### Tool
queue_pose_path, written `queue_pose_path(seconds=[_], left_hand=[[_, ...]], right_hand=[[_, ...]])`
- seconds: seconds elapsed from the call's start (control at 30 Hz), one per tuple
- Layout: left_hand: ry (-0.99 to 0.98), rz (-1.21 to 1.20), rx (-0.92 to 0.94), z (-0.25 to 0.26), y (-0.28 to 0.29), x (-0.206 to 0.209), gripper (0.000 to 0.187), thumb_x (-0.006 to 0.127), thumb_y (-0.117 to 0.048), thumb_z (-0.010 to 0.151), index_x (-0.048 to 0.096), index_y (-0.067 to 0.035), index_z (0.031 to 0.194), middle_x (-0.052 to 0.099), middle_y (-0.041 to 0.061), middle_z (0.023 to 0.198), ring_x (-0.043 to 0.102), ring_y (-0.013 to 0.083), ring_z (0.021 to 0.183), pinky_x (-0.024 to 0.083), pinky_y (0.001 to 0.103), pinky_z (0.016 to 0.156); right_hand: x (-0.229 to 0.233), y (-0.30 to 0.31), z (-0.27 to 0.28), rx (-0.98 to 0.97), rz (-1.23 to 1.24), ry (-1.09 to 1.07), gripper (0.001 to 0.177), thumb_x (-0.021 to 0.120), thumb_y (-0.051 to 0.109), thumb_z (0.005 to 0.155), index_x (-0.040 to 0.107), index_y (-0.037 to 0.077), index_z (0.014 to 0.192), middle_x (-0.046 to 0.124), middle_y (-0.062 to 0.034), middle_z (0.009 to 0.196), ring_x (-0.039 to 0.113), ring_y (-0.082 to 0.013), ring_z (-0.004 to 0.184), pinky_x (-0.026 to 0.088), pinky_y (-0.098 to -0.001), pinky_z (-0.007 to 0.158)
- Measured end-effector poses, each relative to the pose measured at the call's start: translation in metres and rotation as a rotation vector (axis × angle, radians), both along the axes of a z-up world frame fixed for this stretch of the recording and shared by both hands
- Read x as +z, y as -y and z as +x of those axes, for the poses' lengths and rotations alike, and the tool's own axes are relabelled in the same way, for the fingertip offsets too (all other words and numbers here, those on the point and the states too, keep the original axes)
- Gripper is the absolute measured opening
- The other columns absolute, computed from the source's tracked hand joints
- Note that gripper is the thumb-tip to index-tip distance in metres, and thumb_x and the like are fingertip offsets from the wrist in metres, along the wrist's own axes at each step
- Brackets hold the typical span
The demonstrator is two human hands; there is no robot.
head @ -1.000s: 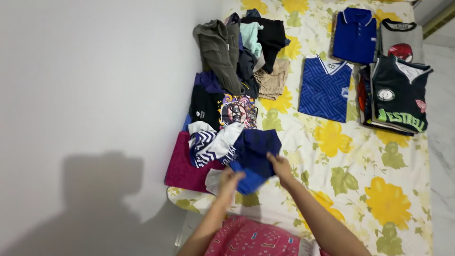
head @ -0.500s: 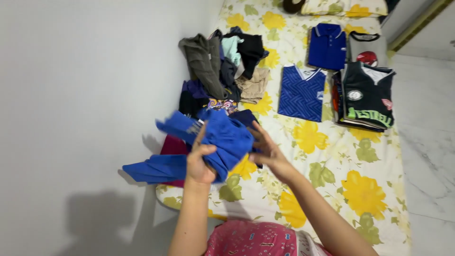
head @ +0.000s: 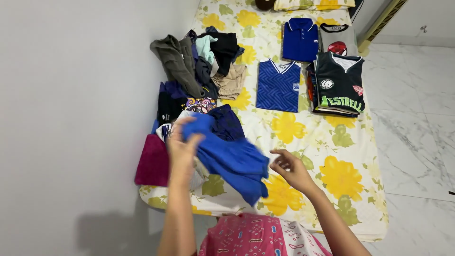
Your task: Folding various shirts and jerseys on a bed.
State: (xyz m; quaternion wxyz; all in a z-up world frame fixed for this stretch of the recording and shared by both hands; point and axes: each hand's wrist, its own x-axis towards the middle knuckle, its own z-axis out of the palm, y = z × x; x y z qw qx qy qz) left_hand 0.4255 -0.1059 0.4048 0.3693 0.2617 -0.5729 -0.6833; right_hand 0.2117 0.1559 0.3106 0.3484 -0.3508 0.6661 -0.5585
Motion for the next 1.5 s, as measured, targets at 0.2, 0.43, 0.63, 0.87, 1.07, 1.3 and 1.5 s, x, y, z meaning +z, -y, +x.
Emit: queue_pose_path(seconds=[0.2,0.43,0.63,0.87,1.07,1.3,1.5], left_hand=[[-0.263,-0.274,0.657,0.053,0.112,0.002,0.043,0.07,0.009,0.086,0.057,-0.009,0.123,0.056,0.005,0.127,0.058,0.016,0.117,0.052,0.032,0.102],[0.865,-0.804,0.763,0.023,0.159,-0.136,0.088,0.086,-0.022,0.077,0.04,-0.002,0.15,0.021,0.034,0.16,0.016,0.0566,0.146,0.022,0.068,0.115],[1.077,-0.646,0.115,-0.051,0.179,-0.272,0.047,0.082,-0.025,0.073,0.073,-0.026,0.119,0.026,0.024,0.16,0.015,0.0416,0.152,0.022,0.06,0.119],[1.477,-0.909,0.132,-0.068,0.265,-0.334,0.027,0.065,-0.029,0.091,0.079,-0.014,0.108,0.071,0.011,0.125,0.061,0.0289,0.127,0.033,0.054,0.125],[0.628,-0.682,0.113,-0.133,0.275,-0.207,0.027,0.066,-0.03,0.095,0.079,-0.006,0.098,0.076,0.016,0.093,0.073,0.0334,0.089,0.055,0.042,0.081],[0.008,-0.247,-0.77,-0.114,0.135,0.009,0.023,0.07,-0.013,0.096,0.075,-0.006,0.118,0.074,0.003,0.117,0.065,0.0141,0.112,0.048,0.032,0.104],[-0.052,-0.624,-1.188,-0.09,0.08,0.069,0.033,0.074,-0.011,0.091,0.071,-0.007,0.124,0.069,0.004,0.122,0.064,0.0166,0.119,0.048,0.036,0.108]], right_hand=[[-0.137,-0.075,-0.023,0.019,0.525,-0.253,0.038,0.075,0.021,0.086,0.071,0.013,0.123,0.078,-0.0045,0.089,0.065,-0.0156,0.074,0.056,-0.0307,0.07],[-0.251,-0.119,0.001,0.135,0.888,-0.344,0.044,0.079,0.038,0.083,0.072,0.015,0.12,0.081,-0.009,0.096,0.077,-0.0219,0.089,0.06,-0.0351,0.084],[-0.266,-0.081,0.037,0.095,0.921,-0.31,0.043,0.079,0.039,0.084,0.071,0.018,0.12,0.082,-0.0073,0.096,0.078,-0.0224,0.091,0.06,-0.0339,0.086],[-0.275,-0.085,0.087,-0.132,0.963,-0.143,0.042,0.079,0.034,0.084,0.071,0.02,0.123,0.08,-0.0043,0.097,0.077,-0.0211,0.087,0.061,-0.0332,0.085],[-0.294,-0.1,0.099,-0.096,0.896,-0.063,0.037,0.081,0.031,0.083,0.075,0.018,0.117,0.083,-0.001,0.102,0.079,-0.0173,0.089,0.062,-0.0322,0.086],[-0.109,0.083,0.055,-0.303,0.394,-0.172,0.061,0.08,0.03,0.085,0.057,0.012,0.139,0.069,-0.0113,0.131,0.065,-0.0224,0.122,0.05,-0.0383,0.102],[0.044,0.148,0.039,-0.268,-0.287,-0.204,0.118,0.093,0.019,0.057,0.022,0.01,0.151,0.032,-0.0031,0.152,0.048,-0.0147,0.128,0.045,-0.0334,0.103]])
